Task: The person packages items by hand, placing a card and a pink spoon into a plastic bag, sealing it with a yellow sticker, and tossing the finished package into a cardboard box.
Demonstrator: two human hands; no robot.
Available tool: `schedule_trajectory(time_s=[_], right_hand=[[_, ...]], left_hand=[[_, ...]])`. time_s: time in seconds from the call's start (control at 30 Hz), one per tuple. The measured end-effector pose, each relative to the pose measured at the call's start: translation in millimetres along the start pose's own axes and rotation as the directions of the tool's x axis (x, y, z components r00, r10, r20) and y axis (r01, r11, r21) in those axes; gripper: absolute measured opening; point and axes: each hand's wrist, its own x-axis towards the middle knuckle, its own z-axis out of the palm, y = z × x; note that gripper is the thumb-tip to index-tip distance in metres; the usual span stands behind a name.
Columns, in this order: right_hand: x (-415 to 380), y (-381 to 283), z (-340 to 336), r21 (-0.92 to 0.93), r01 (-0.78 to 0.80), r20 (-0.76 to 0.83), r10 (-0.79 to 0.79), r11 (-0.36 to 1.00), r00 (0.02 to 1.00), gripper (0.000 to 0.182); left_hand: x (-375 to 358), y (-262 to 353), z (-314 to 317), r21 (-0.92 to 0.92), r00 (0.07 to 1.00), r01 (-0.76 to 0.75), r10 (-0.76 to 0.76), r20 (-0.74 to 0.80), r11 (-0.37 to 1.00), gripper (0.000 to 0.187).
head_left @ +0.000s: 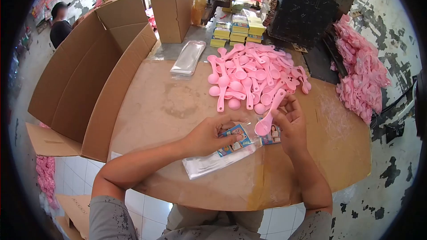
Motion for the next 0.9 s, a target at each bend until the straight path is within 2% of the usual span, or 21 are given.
schedule_trajectory(time_s=[0.03, 0.1, 0.2, 0.23, 0.3, 0.43, 0.53, 0.6, 0.63, 0.7, 0.77, 0.83, 0.9], right_hand=[[1, 0, 2, 0.015, 0.054, -0.039, -0.053, 0.998, 0.998, 0.056], [-1, -2, 5, -0.019, 0.062, 0.000, -0.062, 0.998, 0.998, 0.059], [-8, 7, 9, -0.098, 0.070, 0.077, -0.062, 0.993, 0.995, 0.061], [-9, 10, 11, -0.128, 0.074, 0.106, -0.060, 0.989, 0.993, 0.061], [-12, 8, 17, -0.050, 0.071, 0.076, -0.067, 0.996, 0.995, 0.060], [-18, 11, 25, -0.020, 0.086, 0.035, -0.086, 0.996, 0.996, 0.055], [-21, 19, 26, -0.052, 0.115, 0.037, -0.114, 0.992, 0.993, 0.042], [-19, 29, 12, -0.149, 0.195, 0.215, -0.161, 0.969, 0.963, 0.038], [-18, 30, 4, -0.191, 0.240, 0.303, -0.176, 0.952, 0.937, 0.036], [-14, 21, -6, -0.311, 0.233, 0.442, -0.077, 0.922, 0.894, 0.038], [-10, 15, -4, -0.193, 0.150, 0.433, -0.053, 0.970, 0.900, 0.037], [-7, 4, 11, 0.194, 0.009, 0.277, -0.064, 0.981, 0.959, 0.035], [-10, -4, 21, -0.054, 0.199, 0.273, -0.177, 0.979, 0.946, 0.026]], left_hand=[[0, 1, 0, 0.005, 1.000, -0.001, 0.001, -0.003, 1.000, 0.047], [0, 4, 3, 0.014, 1.000, -0.008, 0.008, -0.008, 1.000, 0.044], [2, -2, 8, -0.045, 0.991, -0.129, 0.126, -0.050, 0.991, 0.043], [2, 0, 7, -0.030, 0.996, -0.083, 0.082, -0.036, 0.996, 0.042], [-1, 6, 5, -0.003, 1.000, 0.008, -0.008, -0.013, 1.000, 0.040], [0, 2, 5, -0.100, 0.999, 0.038, -0.035, 0.033, 0.994, 0.043], [1, 5, 3, -0.117, 1.000, 0.003, -0.001, 0.024, 0.993, 0.040], [3, -1, 2, -0.167, 0.997, -0.073, 0.074, 0.004, 0.983, 0.039], [2, 3, 1, -0.163, 1.000, 0.012, -0.010, 0.010, 0.987, 0.039], [0, 16, -4, -0.152, 0.984, 0.177, -0.176, 0.021, 0.972, 0.039], [2, 6, -6, -0.200, 0.994, 0.108, -0.100, 0.050, 0.974, 0.040], [2, 5, -7, -0.212, 0.993, 0.094, -0.077, 0.084, 0.973, 0.040], [1, 8, -6, -0.189, 0.986, 0.129, -0.106, 0.128, 0.973, 0.041]])
